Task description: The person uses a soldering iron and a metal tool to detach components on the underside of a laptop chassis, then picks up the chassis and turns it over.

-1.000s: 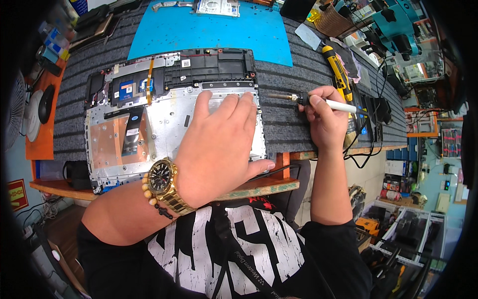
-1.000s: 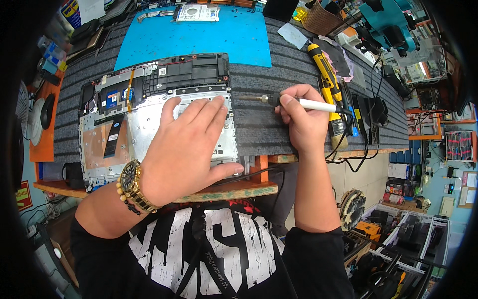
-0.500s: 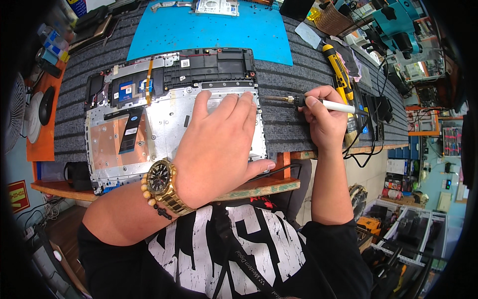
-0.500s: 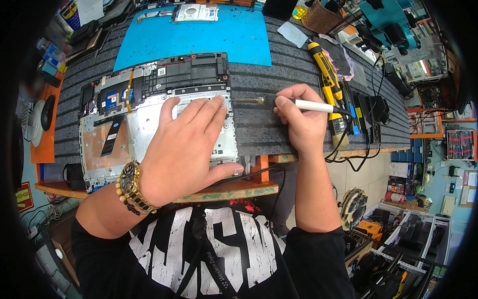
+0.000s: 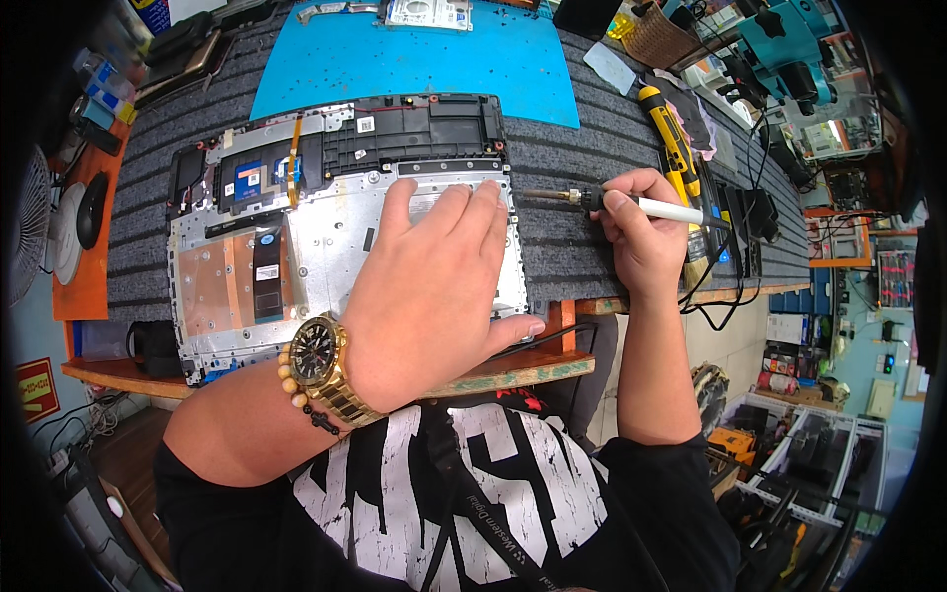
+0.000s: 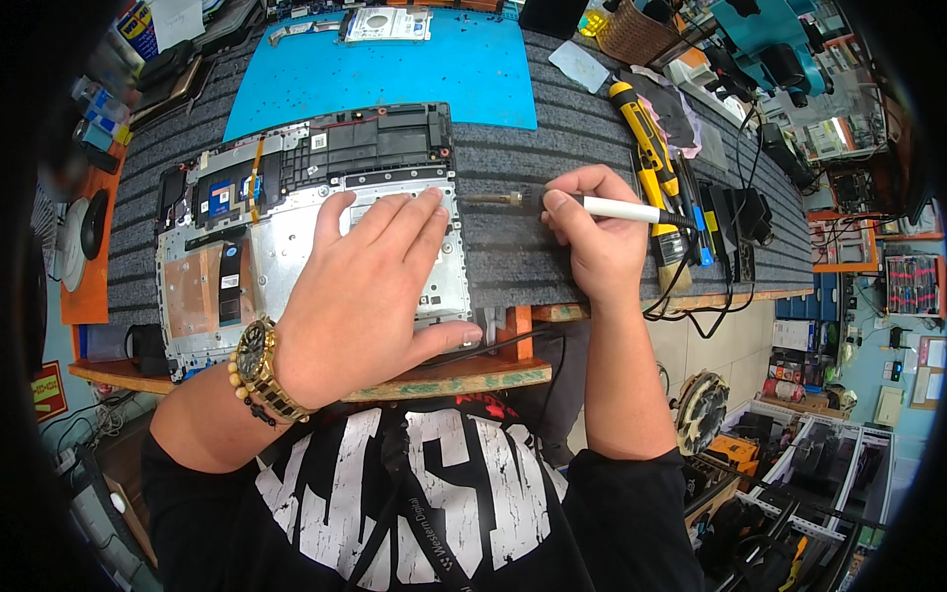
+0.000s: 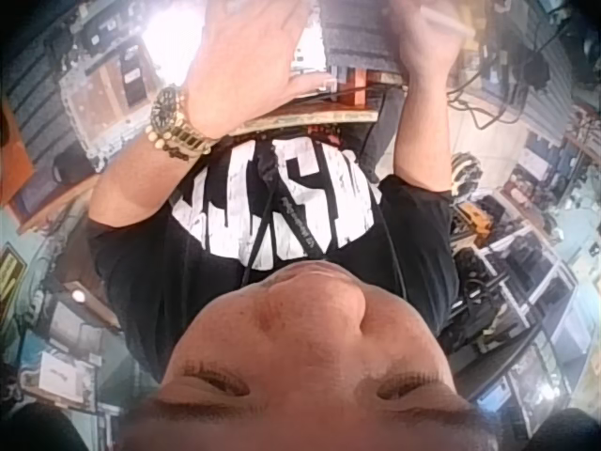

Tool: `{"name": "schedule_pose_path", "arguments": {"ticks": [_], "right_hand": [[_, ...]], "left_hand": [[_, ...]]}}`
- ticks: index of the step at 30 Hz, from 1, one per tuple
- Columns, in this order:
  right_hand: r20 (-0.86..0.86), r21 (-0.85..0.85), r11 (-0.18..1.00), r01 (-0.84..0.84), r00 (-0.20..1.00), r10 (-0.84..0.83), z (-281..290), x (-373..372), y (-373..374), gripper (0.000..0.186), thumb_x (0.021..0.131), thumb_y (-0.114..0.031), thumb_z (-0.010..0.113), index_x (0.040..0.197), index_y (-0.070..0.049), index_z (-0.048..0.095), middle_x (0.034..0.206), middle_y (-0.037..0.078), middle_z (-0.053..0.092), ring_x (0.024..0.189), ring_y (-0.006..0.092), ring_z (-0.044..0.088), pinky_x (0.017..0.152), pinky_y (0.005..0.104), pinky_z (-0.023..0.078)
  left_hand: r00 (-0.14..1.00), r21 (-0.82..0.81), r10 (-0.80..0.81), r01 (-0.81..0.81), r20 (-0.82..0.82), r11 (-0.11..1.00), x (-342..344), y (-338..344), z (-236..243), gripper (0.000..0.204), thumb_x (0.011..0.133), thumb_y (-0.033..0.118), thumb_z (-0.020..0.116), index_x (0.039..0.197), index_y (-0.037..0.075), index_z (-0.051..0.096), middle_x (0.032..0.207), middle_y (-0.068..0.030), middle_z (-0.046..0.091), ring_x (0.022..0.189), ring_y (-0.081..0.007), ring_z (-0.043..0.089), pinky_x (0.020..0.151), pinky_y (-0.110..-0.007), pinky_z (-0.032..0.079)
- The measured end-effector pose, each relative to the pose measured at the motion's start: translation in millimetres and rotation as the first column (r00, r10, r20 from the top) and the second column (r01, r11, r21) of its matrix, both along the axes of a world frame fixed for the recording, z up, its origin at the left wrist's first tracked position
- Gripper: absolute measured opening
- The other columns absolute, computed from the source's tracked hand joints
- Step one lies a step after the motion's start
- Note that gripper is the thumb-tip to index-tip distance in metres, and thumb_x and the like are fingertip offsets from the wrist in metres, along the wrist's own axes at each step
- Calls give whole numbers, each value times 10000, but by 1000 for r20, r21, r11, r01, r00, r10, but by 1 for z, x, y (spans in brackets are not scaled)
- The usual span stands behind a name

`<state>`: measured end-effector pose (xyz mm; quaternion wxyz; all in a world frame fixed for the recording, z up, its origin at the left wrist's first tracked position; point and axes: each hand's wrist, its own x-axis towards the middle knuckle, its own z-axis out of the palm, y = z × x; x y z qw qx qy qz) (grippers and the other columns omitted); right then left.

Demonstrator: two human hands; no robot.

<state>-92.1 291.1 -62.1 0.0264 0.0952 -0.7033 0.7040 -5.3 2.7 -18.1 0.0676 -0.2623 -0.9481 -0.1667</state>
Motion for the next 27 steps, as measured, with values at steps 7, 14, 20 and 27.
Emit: {"name": "schedule_pose_path", "arguments": {"ticks": [7, 14, 20, 27], "right_hand": [[-16, -44, 999, 23, 1000, -23, -3, 0, 1, 111, 1042, -49, 842, 1120, -12, 774, 872, 34, 762, 715, 86, 654, 665, 251, 515], [-36, -43, 999, 17, 999, -19, -4, 0, 0, 105, 1041, -46, 840, 1120, -11, 780, 863, 24, 756, 718, 81, 661, 674, 255, 522], [-23, 4, 1000, 17, 1000, -17, -2, 2, 1, 105, 1038, -56, 847, 1111, -13, 784, 866, 21, 765, 725, 73, 664, 677, 249, 512], [-37, 7, 1000, 24, 999, -23, -3, 1, 0, 104, 1039, -57, 848, 1108, -12, 785, 870, 31, 777, 727, 72, 667, 676, 247, 508]], "left_hand": [[1000, -3, 2, -2, -4, 1000, 0, 0, -1, 1035, 956, 686, 857, 1553, -135, 661, 1629, -234, 666, 1521, -366, 594, 1317, -661, 373], [1000, -11, 1, -1, 5, 1000, 0, 0, 0, 1043, 960, 690, 851, 1567, -133, 646, 1638, -236, 659, 1521, -370, 594, 1320, -659, 367], [1000, -21, -3, 3, 9, 1000, -1, 0, 0, 1040, 967, 686, 848, 1572, -134, 639, 1642, -237, 656, 1520, -370, 595, 1319, -659, 367], [1000, -25, 0, 0, -9, 1000, 0, 0, 0, 1045, 970, 704, 834, 1575, -126, 641, 1646, -240, 653, 1535, -375, 592, 1317, -672, 364]]}}
